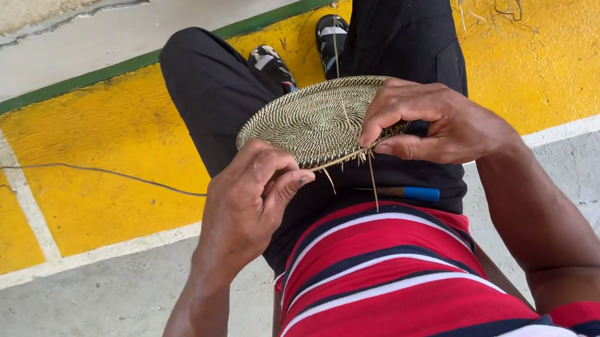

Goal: Weaving a circular straw fiber mat using a weaving needle.

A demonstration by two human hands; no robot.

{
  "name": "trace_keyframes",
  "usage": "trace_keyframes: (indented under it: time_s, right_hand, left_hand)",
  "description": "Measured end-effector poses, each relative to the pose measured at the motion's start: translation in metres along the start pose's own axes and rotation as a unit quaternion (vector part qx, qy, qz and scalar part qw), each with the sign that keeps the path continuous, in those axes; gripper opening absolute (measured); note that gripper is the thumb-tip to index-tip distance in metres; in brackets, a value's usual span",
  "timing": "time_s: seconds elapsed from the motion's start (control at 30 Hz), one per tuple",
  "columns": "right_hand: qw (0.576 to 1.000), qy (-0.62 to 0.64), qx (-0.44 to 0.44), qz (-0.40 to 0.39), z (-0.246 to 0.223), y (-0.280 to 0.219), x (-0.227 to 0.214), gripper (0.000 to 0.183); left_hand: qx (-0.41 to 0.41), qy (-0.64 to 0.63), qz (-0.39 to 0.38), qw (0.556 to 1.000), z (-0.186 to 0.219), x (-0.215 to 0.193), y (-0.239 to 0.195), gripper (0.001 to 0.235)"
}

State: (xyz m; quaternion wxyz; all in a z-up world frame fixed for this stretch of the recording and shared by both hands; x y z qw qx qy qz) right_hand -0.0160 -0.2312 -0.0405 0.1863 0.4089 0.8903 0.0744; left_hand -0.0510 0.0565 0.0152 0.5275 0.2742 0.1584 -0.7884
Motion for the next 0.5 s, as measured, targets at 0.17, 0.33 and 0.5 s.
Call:
trace_keyframes:
  time_s: [0.17, 0.33, 0.5]
  right_hand:
    - [0.999, 0.021, -0.018, -0.021, -0.005, 0.002, -0.007, 0.021]
    - [0.999, 0.034, -0.018, -0.024, 0.002, 0.004, -0.008, 0.02]
    - [0.999, 0.036, -0.009, -0.021, 0.006, 0.005, -0.007, 0.019]
  left_hand:
    - [-0.038, 0.055, -0.067, 0.996, 0.02, -0.011, 0.015, 0.024]
    - [-0.032, 0.136, -0.12, 0.983, 0.021, -0.016, 0.031, 0.024]
    - [-0.006, 0.139, -0.065, 0.988, 0.018, -0.007, 0.028, 0.028]
Point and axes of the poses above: each hand's wrist, its own y-axis towards the middle knuckle, its own x-axis out of the palm, z = x × y, the point moved 1 cm from there along y, towards the middle knuckle, and after that the axes turned 3 degrees about -x, right-handed, at the moved point
